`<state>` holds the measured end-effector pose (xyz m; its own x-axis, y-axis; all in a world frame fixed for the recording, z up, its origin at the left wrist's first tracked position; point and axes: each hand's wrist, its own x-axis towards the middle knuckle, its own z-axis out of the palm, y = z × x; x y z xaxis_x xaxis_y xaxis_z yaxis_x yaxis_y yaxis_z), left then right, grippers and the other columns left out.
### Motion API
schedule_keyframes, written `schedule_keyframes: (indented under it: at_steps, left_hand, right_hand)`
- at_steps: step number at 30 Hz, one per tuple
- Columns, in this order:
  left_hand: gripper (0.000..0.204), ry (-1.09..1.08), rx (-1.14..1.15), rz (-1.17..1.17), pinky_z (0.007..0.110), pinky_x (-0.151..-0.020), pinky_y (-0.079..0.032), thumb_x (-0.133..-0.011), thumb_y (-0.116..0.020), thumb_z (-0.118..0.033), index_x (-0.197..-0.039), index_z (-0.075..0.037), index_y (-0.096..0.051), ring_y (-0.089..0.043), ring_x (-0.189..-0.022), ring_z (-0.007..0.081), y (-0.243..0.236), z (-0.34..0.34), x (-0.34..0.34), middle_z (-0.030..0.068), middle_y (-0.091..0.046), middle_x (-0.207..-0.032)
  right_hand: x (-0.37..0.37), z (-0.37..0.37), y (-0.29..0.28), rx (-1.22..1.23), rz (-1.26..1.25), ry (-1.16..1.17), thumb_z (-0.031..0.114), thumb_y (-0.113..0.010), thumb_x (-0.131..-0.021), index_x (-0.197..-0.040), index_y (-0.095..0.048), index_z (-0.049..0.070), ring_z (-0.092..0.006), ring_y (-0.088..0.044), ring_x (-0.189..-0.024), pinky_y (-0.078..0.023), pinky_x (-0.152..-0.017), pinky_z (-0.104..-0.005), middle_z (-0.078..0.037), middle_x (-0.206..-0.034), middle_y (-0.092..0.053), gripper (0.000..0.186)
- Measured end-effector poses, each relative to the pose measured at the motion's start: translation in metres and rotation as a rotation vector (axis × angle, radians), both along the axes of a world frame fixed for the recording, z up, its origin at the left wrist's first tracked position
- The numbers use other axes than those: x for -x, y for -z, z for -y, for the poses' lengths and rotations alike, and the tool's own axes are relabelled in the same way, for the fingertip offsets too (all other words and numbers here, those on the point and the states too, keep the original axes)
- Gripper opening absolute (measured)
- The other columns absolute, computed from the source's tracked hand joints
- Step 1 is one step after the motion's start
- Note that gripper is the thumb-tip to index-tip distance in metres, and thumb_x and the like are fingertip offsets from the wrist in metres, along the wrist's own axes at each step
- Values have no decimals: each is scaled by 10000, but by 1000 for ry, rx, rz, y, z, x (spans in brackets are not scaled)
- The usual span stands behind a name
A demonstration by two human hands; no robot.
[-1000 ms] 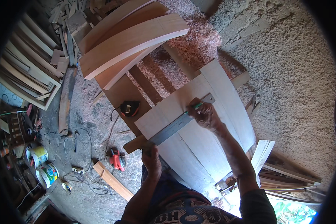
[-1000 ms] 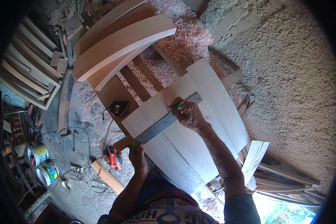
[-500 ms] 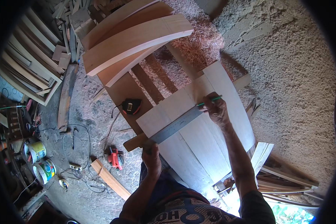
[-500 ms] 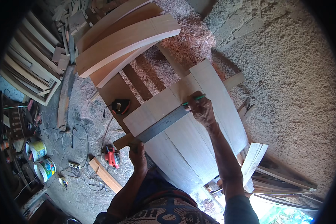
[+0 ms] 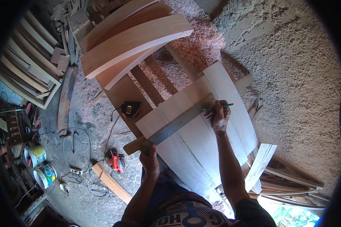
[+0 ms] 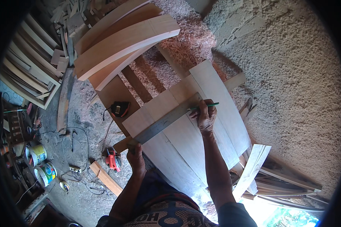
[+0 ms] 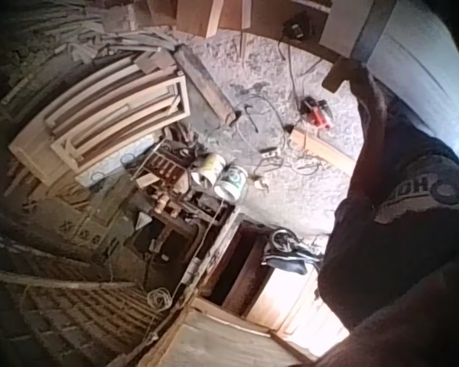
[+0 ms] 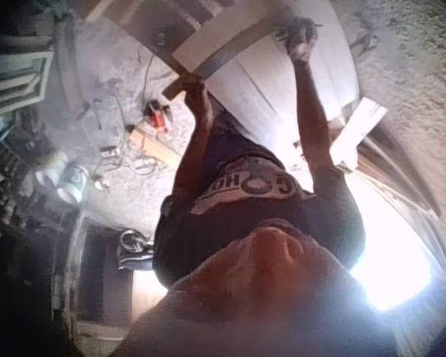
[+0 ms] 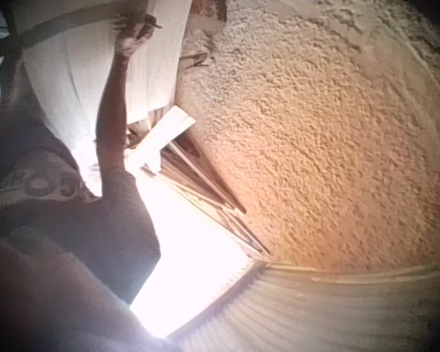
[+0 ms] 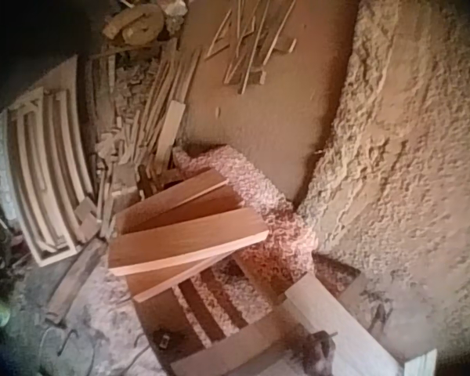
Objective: The person measures a wooden plank with a tape measure and marks it with a pencil. They then use a metal square to draw straight lines on the plank. The person repeats this process on another plank, measuring and marking it with the same tools.
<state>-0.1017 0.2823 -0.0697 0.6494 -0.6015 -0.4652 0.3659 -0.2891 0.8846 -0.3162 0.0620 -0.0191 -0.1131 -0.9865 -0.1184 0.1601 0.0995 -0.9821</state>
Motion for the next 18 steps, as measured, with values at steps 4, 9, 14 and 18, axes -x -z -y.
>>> schedule_keyframes:
  at_steps: [4,9,14,18]
  left_hand:
    - [467,-5,-8,32,329,-801,-523,-918,-781,-359,-1087,65,-683,-634,-883,161,-4,2,0,80,-708,-1002]
    - [480,0,-7,25,334,-809,-518,-925,-772,-370,-1091,70,-681,-634,-884,161,-4,2,-1,87,-713,-994]
    - [466,13,27,46,334,-809,-512,-931,-766,-365,-1082,67,-678,-623,-881,156,-2,2,2,81,-707,-993]
    - [437,24,23,10,331,-795,-506,-940,-757,-358,-1088,44,-672,-603,-876,143,-9,4,3,68,-690,-989]
  right_hand:
    - [-1,0,1,-15,-21,23,195,-561,-1026,-944,-549,69,-166,-594,-441,-456,-390,-274,-62,-631,-589,150]
    - [1,0,2,-7,-40,-3,194,-551,-1028,-949,-553,63,-162,-598,-446,-459,-396,-269,-65,-643,-600,153]
    - [2,0,0,-13,-50,-10,202,-551,-1028,-945,-558,58,-157,-602,-455,-466,-409,-267,-65,-643,-611,166]
    - [-12,-3,-11,-56,-120,-55,219,-561,-1032,-952,-595,40,-143,-632,-506,-488,-448,-256,-66,-669,-643,199]
